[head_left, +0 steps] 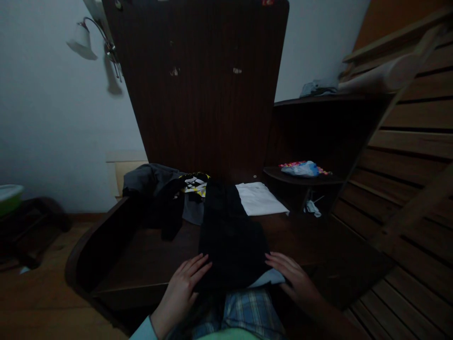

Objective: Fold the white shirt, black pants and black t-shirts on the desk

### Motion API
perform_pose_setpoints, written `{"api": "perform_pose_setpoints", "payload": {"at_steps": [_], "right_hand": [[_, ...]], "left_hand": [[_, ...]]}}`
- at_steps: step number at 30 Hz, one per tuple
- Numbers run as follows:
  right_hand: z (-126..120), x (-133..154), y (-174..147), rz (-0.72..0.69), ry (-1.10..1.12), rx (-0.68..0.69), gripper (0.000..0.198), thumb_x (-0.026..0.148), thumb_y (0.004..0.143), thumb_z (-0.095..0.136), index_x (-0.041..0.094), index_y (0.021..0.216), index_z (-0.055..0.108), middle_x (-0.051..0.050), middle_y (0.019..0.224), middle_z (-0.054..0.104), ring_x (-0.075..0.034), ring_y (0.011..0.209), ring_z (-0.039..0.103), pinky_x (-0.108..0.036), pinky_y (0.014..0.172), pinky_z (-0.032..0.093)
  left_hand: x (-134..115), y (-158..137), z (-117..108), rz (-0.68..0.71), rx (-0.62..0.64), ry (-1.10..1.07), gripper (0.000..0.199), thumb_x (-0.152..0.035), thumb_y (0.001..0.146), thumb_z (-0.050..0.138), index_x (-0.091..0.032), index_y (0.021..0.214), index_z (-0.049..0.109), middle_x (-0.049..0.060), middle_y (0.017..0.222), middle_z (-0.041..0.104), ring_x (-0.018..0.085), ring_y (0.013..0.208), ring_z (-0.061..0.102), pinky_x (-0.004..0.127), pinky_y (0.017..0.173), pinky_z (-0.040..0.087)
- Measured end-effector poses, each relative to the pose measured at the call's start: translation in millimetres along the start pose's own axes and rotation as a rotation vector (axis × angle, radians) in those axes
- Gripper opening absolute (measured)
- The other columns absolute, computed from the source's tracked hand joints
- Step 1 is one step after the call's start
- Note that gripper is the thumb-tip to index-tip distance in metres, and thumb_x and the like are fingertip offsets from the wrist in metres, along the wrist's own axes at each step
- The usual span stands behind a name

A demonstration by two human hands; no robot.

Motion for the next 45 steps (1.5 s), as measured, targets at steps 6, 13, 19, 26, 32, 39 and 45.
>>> {"api": "perform_pose_setpoints", "payload": {"at_steps": [6,13,19,26,32,39,45], "right_hand": [[-24.6,11.8,16.7,-0.004,0.023,-0.018,0.034,0.014,0.072,0.044,0.019,0.102,0.061,-0.009,0.108,0.062,-0.023,0.106,0.051,-0.043,0.091,0.04],[-29.5,48.4,27.4,-0.014,0.186,0.1,0.027,0.009,0.066,0.043,0.019,0.085,0.059,-0.006,0.084,0.062,-0.019,0.082,0.055,-0.033,0.074,0.044],[-14.8,82.7,50.2,-0.049,0.285,0.163,0.017,0.012,0.066,0.046,0.018,0.077,0.057,-0.004,0.076,0.058,-0.016,0.075,0.053,-0.028,0.068,0.041],[-21.4,73.1,46.4,0.014,0.379,0.114,0.009,0.018,0.074,0.048,0.017,0.073,0.057,-0.003,0.072,0.056,-0.014,0.069,0.053,-0.024,0.062,0.04],[-4.1,75.8,56.7,0.133,0.387,0.014,0.009,0.022,0.076,0.047,0.018,0.072,0.054,0.0,0.065,0.052,-0.012,0.06,0.049,-0.022,0.055,0.039],[27.7,157.4,96.0,0.026,0.588,0.192,0.019,0.033,0.079,0.054,0.022,0.094,0.058,-0.002,0.092,0.061,-0.015,0.085,0.057,-0.025,0.074,0.044],[-22.5,57.2,142.1,0.246,0.503,-0.159,0.032,0.039,0.077,0.052,0.018,0.102,0.054,-0.008,0.098,0.062,-0.018,0.088,0.058,-0.032,0.08,0.045]], "left_hand": [[-4.2,1.9,-9.8,0.028,0.023,-0.038,0.077,0.003,0.055,0.038,-0.029,0.125,0.043,-0.002,0.136,0.04,0.017,0.125,0.033,0.041,0.104,0.026],[10.5,-8.6,-41.0,0.092,-0.003,-0.123,0.058,-0.003,0.064,0.041,-0.031,0.113,0.056,-0.002,0.126,0.051,0.018,0.117,0.043,0.037,0.099,0.034],[39.3,-16.5,-62.7,0.04,-0.097,-0.218,0.045,-0.01,0.07,0.043,-0.029,0.106,0.061,0.002,0.119,0.057,0.02,0.111,0.049,0.036,0.096,0.038],[49.2,-29.0,-33.4,0.067,-0.108,-0.317,0.04,-0.017,0.073,0.048,-0.03,0.109,0.06,0.003,0.119,0.057,0.022,0.11,0.05,0.036,0.095,0.041],[70.9,-13.1,-54.3,-0.125,-0.307,-0.362,0.037,-0.017,0.071,0.043,-0.027,0.1,0.064,0.003,0.114,0.058,0.021,0.104,0.054,0.038,0.094,0.041],[131.9,-14.9,-87.1,-0.354,-0.652,-0.34,0.032,-0.02,0.062,0.043,-0.019,0.082,0.068,0.007,0.099,0.06,0.024,0.095,0.057,0.042,0.09,0.043],[143.8,-28.1,-73.5,-0.4,-0.575,-0.431,0.03,-0.02,0.06,0.043,-0.02,0.077,0.068,0.006,0.09,0.062,0.022,0.089,0.06,0.039,0.084,0.047]]}}
Point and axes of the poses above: each hand's wrist, its own y-axis towards the middle knuckle, its own z-axis out of the palm, x = y × z, the point moved 6 cm from there along y, towards the middle knuckle
